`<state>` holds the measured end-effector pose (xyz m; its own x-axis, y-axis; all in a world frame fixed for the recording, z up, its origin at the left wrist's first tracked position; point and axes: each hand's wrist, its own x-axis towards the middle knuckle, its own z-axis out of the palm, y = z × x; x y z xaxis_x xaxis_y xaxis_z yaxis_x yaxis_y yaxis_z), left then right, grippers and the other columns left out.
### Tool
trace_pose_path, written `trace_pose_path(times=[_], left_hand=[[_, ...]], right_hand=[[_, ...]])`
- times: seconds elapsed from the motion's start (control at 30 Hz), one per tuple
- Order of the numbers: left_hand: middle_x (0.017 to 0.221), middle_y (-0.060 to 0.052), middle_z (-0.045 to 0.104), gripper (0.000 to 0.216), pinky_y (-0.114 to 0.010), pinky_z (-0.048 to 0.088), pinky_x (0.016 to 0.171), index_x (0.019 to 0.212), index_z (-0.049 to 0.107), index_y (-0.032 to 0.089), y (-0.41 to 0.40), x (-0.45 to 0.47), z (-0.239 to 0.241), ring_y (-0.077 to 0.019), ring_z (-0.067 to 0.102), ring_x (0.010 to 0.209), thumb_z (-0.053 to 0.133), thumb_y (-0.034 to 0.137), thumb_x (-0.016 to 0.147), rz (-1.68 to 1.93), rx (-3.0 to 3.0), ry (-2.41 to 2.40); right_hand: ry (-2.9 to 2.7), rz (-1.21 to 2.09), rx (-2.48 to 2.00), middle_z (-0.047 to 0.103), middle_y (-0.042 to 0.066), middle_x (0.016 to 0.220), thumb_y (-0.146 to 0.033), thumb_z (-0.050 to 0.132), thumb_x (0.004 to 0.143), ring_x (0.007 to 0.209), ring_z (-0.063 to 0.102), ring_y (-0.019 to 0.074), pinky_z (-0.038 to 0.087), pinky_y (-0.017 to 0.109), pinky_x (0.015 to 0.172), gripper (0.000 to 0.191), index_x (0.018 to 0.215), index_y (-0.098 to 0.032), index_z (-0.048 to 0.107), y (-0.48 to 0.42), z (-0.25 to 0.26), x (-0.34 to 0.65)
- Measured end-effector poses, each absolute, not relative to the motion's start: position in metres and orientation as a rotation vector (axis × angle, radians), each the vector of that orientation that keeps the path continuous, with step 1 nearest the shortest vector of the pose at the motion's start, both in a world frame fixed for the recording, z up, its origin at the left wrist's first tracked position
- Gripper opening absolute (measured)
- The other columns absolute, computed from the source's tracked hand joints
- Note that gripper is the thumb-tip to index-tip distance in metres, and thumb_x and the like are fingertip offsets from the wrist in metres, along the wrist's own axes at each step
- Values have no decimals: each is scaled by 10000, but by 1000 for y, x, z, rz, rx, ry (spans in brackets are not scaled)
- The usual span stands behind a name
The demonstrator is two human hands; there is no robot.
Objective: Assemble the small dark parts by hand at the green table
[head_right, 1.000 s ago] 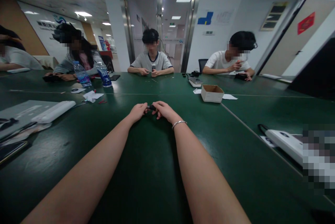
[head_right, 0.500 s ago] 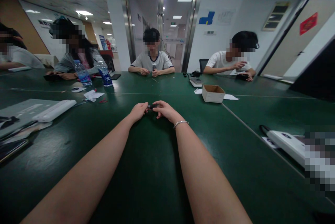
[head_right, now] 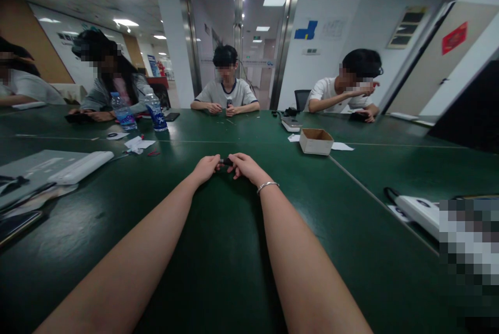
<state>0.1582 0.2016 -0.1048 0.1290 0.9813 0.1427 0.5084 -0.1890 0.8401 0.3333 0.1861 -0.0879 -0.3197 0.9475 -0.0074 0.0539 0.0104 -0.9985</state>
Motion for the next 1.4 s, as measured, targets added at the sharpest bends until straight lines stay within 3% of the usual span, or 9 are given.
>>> trace_pose_path(times=[0.2,0.33,0.4,0.57,0.73,0.83,0.97,1.2,1.4], left_hand=[[671,-54,626,486,-277,390,580,679,617,152,202,158,-106,-160,528,594,328,494,869,977,1813,1458],[707,-59,644,493,-273,390,579,716,637,148,203,157,-108,-161,542,611,329,501,870,980,1789,1433],[706,-58,641,496,-270,388,578,729,641,148,203,157,-108,-161,542,614,332,509,868,983,1787,1425],[693,-59,635,498,-271,390,581,725,640,145,204,157,-109,-160,539,607,334,511,868,980,1778,1441],[711,-61,639,491,-273,388,581,722,639,143,201,158,-106,-159,535,609,330,495,870,973,1791,1437],[685,-50,626,488,-277,392,589,704,627,150,199,158,-104,-160,531,602,330,502,866,964,1802,1462],[650,-40,612,491,-283,387,584,688,623,154,198,157,-103,-162,525,581,333,512,858,930,1809,1485],[633,-58,635,583,-290,395,592,646,645,148,201,157,-105,-172,544,581,301,574,846,941,1773,1463],[688,-53,651,493,-273,384,579,635,635,164,206,157,-108,-169,558,631,309,470,842,921,1792,1373]], right_hand=[[-1494,1455,-964,577,-52,670,-80,663,804,432,494,57,557,203,491,287,1057,-178,572,185,-88,335],[-1473,1428,-1049,626,-2,676,-231,573,917,392,461,57,535,198,440,116,1003,-154,581,185,-87,332],[-1474,1412,-1061,630,9,662,-246,508,953,370,436,55,515,191,412,130,985,-144,582,184,-86,332],[-1441,1440,-1004,562,-59,612,-138,675,834,404,487,62,563,215,483,242,1050,-174,572,183,-85,333],[-1436,1448,-1105,637,19,643,-281,541,951,376,447,56,519,187,430,143,968,-143,574,183,-83,332],[-1469,1459,-1068,640,8,678,-185,576,914,396,451,51,522,178,443,56,956,-151,591,183,-83,333],[-1481,1485,-991,600,-29,699,-56,621,819,441,468,47,546,187,487,189,975,-162,604,182,-84,336],[-1500,1475,-970,577,-30,709,-28,614,785,472,477,46,526,181,489,203,946,-152,617,182,-86,337],[-1470,1480,-979,560,-36,680,-37,627,789,477,475,51,536,192,507,192,939,-157,619,182,-86,339]])
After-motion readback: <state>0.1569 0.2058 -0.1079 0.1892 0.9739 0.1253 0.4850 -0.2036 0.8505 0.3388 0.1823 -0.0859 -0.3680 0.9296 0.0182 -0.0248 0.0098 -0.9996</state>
